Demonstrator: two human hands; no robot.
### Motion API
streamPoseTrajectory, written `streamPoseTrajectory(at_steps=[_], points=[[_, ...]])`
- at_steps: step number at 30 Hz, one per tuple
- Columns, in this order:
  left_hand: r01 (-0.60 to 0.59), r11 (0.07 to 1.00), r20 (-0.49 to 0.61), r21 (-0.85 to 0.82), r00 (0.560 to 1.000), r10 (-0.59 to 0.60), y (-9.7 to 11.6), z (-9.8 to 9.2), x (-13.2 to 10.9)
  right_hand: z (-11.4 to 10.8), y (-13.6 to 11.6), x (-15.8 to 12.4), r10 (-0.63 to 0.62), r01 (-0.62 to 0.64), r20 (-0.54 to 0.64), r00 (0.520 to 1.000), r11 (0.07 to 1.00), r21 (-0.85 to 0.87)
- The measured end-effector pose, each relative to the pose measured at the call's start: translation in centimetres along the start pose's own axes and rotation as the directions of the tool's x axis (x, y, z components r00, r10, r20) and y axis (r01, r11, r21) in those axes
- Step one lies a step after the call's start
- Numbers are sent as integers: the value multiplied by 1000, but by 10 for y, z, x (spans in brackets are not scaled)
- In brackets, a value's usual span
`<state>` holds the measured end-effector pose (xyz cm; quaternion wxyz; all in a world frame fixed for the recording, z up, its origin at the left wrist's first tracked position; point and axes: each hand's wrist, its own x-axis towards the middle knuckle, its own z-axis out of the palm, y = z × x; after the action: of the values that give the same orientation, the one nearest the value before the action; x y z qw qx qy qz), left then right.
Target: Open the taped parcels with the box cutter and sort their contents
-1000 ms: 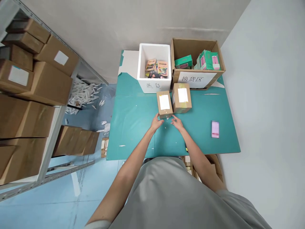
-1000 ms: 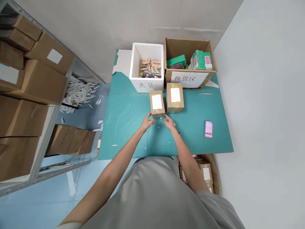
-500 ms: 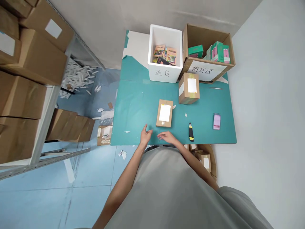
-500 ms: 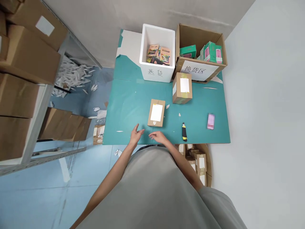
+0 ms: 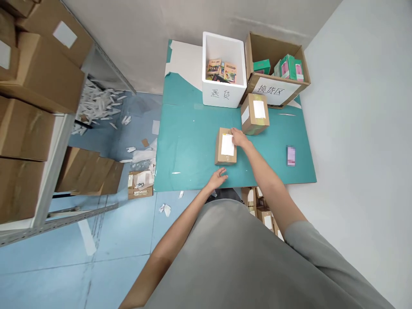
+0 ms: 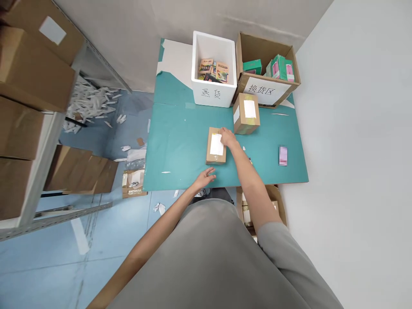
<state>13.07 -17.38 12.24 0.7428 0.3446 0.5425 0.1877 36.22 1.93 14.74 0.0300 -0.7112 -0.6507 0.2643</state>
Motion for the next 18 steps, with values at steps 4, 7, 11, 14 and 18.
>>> streamPoseTrajectory(at_steps=[4, 7, 11, 14, 18], points=[[-13, 1000, -23, 0, 1000, 13, -12, -15, -6, 18, 2, -38, 77, -78, -18, 997, 996, -32], [-11, 1000, -81, 4, 997, 11, -22, -46, -12, 41, 18, -93, 132, -133, -65, 989, 991, -21], [-48, 999, -194, 13, 980, 50, -39, -88, -22, 88, 45, -183, 272, -203, -128, 954, 897, 393], [-70, 996, -262, 54, 962, 82, -53, -107, -25, 127, 53, -238, 320, -209, -51, 946, 725, 656], [-74, 987, -293, 141, 949, 113, -66, -113, -18, 171, 42, -271, 325, -198, -30, 945, 645, 738]])
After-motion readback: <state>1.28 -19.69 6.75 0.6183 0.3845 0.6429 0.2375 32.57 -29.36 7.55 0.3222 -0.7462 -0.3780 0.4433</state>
